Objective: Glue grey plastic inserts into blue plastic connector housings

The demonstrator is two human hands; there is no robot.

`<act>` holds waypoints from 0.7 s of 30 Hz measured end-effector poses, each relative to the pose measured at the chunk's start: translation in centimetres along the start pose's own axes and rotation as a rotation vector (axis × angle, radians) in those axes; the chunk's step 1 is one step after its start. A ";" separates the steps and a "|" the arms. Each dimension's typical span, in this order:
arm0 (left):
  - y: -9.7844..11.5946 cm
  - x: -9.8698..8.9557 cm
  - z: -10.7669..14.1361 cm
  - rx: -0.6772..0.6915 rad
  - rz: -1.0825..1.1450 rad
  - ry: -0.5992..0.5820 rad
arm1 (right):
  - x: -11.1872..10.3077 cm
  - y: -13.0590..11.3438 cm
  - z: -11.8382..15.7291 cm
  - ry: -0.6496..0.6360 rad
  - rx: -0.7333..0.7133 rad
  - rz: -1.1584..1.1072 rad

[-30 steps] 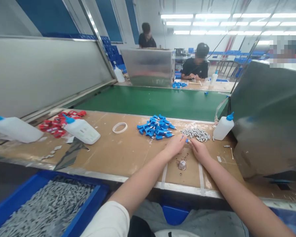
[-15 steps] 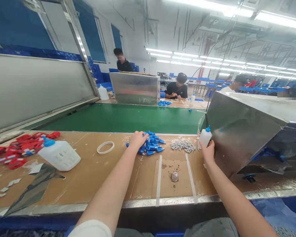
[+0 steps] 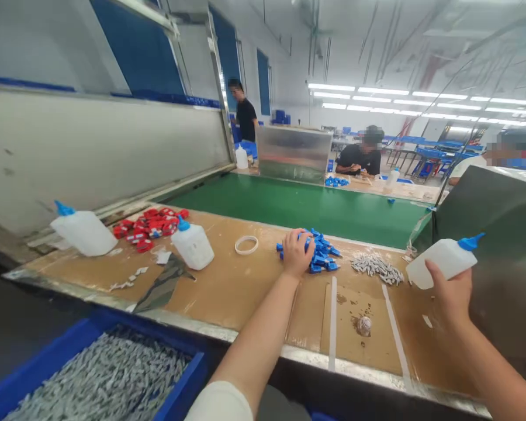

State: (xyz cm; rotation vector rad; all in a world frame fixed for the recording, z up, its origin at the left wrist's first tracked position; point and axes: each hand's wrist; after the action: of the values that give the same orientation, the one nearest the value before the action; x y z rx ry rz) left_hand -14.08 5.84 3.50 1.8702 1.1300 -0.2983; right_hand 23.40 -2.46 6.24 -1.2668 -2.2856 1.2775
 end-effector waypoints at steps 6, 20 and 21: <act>0.4 0.7 -0.2 0.036 0.109 0.023 | -4.9 -3.6 2.3 -0.517 -0.096 0.178; 0.4 1.2 -0.5 0.033 0.183 0.037 | -8.9 -5.4 3.3 -1.294 -0.811 0.944; 0.3 1.2 -0.5 0.027 0.183 0.035 | -8.8 -5.4 3.2 -1.296 -0.835 0.955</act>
State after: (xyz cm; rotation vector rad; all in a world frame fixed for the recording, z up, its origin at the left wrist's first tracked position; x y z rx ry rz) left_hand -13.27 6.92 3.28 1.9935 0.9729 -0.1783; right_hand 23.81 -12.49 10.27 -2.5696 -3.4867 1.8433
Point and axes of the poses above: each hand's wrist, its own z-axis away from the middle knuckle, its own x-axis out of the palm, y = z × x, and after that the axes turned 13 degrees about -x, right-handed
